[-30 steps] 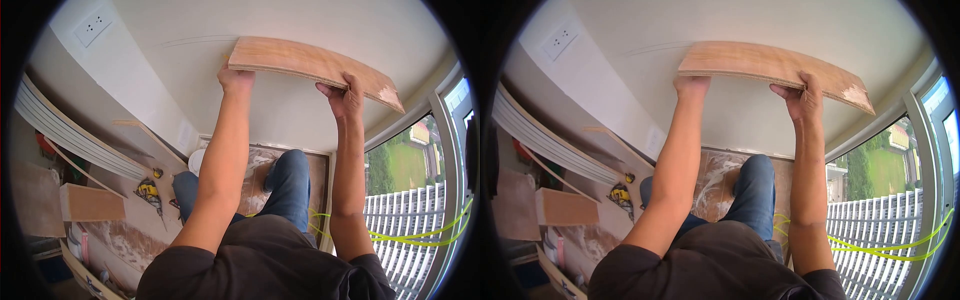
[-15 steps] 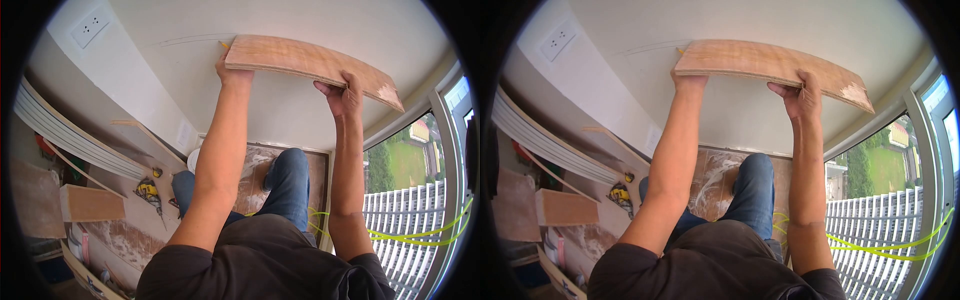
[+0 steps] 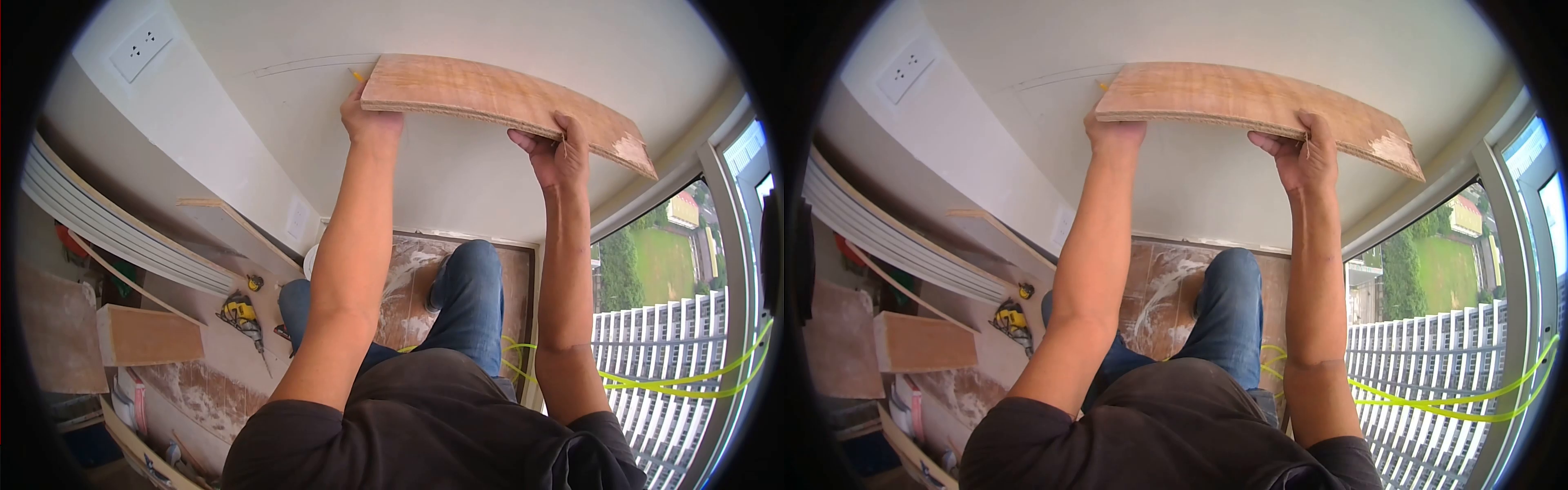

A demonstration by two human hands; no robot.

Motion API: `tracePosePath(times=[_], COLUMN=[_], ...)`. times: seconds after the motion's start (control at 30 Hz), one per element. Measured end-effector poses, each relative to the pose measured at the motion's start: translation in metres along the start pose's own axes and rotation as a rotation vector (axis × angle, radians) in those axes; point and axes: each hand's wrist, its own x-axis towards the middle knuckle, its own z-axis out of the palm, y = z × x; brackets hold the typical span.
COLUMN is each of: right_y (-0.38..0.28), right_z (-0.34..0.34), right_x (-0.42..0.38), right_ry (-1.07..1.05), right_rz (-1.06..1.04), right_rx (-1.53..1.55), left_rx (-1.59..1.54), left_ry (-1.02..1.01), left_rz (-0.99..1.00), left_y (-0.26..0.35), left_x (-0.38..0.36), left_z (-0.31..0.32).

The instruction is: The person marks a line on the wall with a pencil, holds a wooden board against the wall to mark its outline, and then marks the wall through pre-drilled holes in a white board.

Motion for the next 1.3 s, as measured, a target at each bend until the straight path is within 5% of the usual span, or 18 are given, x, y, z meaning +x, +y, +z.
tracePosePath(times=[0.1,0.3,0.5,0.9,1.07,1.2,1.3], right_y=[0.0,0.001,0.0,-0.001,0.0,0.0,0.0], right_z=[-0.002,0.001,0.003,0.0,0.001,-0.002,-0.002], right_x=[0.001,0.0,-0.003,-0.004,-0.003,-0.001,-0.002], right_ry=[-0.016,-0.005,0.005,-0.037,-0.047,-0.041,-0.032], right_rz=[0.007,-0.019,-0.018,-0.005,-0.015,-0.019,-0.024], right_rx=[-0.002,0.024,0.006,0.053,0.035,0.021,0.022], left_rx=[0.25,0.596,0.729,0.752,1.026,1.588,1.978], left_ry=[-0.124,0.107,-0.046,0.121,-0.17,-0.748,-0.939], left_rz=[0.022,0.035,-0.227,-0.082,0.417,0.62,0.647], left_y=[0.009,0.017,-0.013,0.017,0.061,0.086,0.081], left_x=[0.007,-0.002,-0.032,-0.019,0.006,0.021,0.022], left_z=[-0.015,-0.036,-0.036,-0.049,-0.003,0.066,0.097])
